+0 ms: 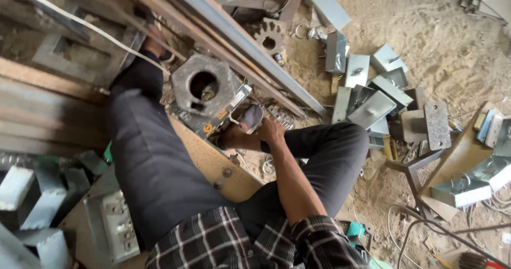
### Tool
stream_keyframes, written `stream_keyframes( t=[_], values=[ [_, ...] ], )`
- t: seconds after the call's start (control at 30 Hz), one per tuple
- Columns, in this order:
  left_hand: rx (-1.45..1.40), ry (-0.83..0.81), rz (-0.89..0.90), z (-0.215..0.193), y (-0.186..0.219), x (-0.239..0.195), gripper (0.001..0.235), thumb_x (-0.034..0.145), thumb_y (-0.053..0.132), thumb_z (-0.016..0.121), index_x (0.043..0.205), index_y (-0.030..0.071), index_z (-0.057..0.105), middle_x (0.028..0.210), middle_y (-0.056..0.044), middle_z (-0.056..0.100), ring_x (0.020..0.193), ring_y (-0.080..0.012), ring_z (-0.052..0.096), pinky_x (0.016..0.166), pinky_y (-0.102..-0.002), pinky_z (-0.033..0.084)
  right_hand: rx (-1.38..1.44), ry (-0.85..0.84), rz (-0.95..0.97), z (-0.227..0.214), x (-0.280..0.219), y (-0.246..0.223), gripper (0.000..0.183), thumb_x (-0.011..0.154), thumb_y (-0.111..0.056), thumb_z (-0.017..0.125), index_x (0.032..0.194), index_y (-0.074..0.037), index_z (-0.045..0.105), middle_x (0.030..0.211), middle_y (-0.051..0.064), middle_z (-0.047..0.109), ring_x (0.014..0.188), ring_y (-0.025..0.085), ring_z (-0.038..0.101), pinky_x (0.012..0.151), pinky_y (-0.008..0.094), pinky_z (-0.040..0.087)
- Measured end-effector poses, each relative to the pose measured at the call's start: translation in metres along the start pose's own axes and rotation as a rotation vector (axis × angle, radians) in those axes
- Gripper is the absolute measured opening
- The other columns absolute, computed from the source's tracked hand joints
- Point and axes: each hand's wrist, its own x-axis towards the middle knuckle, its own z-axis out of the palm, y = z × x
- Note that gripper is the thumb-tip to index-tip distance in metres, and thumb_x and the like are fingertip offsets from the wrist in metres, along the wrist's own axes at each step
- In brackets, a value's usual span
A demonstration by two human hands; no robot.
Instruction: The person shapes and assembles metal boxes by hand and using a hammer while sitting on the floor. They hammer the edges and sides of the boxes to fit them together among various metal parts.
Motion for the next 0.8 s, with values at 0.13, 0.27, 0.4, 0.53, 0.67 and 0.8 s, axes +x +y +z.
stream_keyframes(
  t=[0.13, 0.27, 0.4, 0.53, 0.67, 0.8],
  values=[
    [0.166, 0.091, 0.014, -0.074, 0.004, -0.068, 0.033, 0.075, 0.032, 0.08, 0.069, 0.01, 0.056, 0.083, -0.012, 0.058, 0.085, -0.0316, 0.054, 0.073, -0.045, 0.046, -0.036, -0.057, -0.008, 0.007, -0.011, 0.004, 0.038, 0.087, -0.04, 0.073, 0.113, -0.013, 0.074, 0.115, 0.017, 0.074, 0.108, 0.036, 0.072, 0.086, 0.05, 0.059],
    [0.323, 0.219, 0.144, -0.107, 0.064, -0.115, 0.038, 0.069, 0.033, 0.086, 0.072, 0.009, 0.057, 0.087, -0.012, 0.058, 0.092, -0.0327, 0.055, 0.078, -0.047, 0.046, -0.026, 0.001, -0.051, 0.007, 0.004, -0.003, 0.035, 0.087, -0.037, 0.073, 0.111, -0.012, 0.075, 0.116, 0.016, 0.074, 0.108, 0.036, 0.071, 0.087, 0.051, 0.058],
    [0.412, 0.323, 0.439, -0.082, 0.167, -0.167, 0.044, 0.063, 0.034, 0.092, 0.074, 0.008, 0.058, 0.092, -0.013, 0.059, 0.098, -0.0337, 0.055, 0.083, -0.049, 0.046, -0.041, -0.06, -0.046, 0.005, -0.004, 0.013, 0.04, 0.089, -0.043, 0.072, 0.112, -0.011, 0.075, 0.116, 0.015, 0.074, 0.109, 0.035, 0.072, 0.089, 0.049, 0.058],
    [0.211, 0.04, 0.598, -0.023, 0.238, -0.186, 0.053, 0.064, 0.035, 0.099, 0.084, 0.005, 0.06, 0.109, -0.019, 0.05, 0.107, -0.0304, 0.048, 0.085, -0.048, 0.046, 0.011, -0.038, -0.087, 0.006, -0.007, 0.002, 0.043, 0.09, -0.046, 0.069, 0.118, -0.013, 0.074, 0.118, 0.019, 0.073, 0.112, 0.037, 0.069, 0.093, 0.05, 0.056],
    [0.151, -0.056, 0.533, 0.035, 0.235, -0.182, 0.055, 0.066, 0.034, 0.099, 0.083, 0.003, 0.057, 0.113, -0.016, 0.05, 0.108, -0.0321, 0.053, 0.086, -0.047, 0.051, -0.012, -0.102, -0.11, 0.005, -0.006, 0.017, 0.049, 0.092, -0.048, 0.065, 0.125, -0.013, 0.069, 0.124, 0.02, 0.071, 0.117, 0.039, 0.067, 0.097, 0.05, 0.055],
    [0.089, -0.096, 0.435, 0.052, 0.206, -0.18, 0.054, 0.07, 0.033, 0.098, 0.087, 0.004, 0.056, 0.116, -0.018, 0.045, 0.108, -0.0302, 0.053, 0.089, -0.046, 0.052, -0.182, -0.368, -0.131, -0.001, 0.01, 0.013, 0.053, 0.093, -0.046, 0.064, 0.133, -0.01, 0.065, 0.134, 0.018, 0.066, 0.125, 0.034, 0.064, 0.103, 0.046, 0.052]
  ],
)
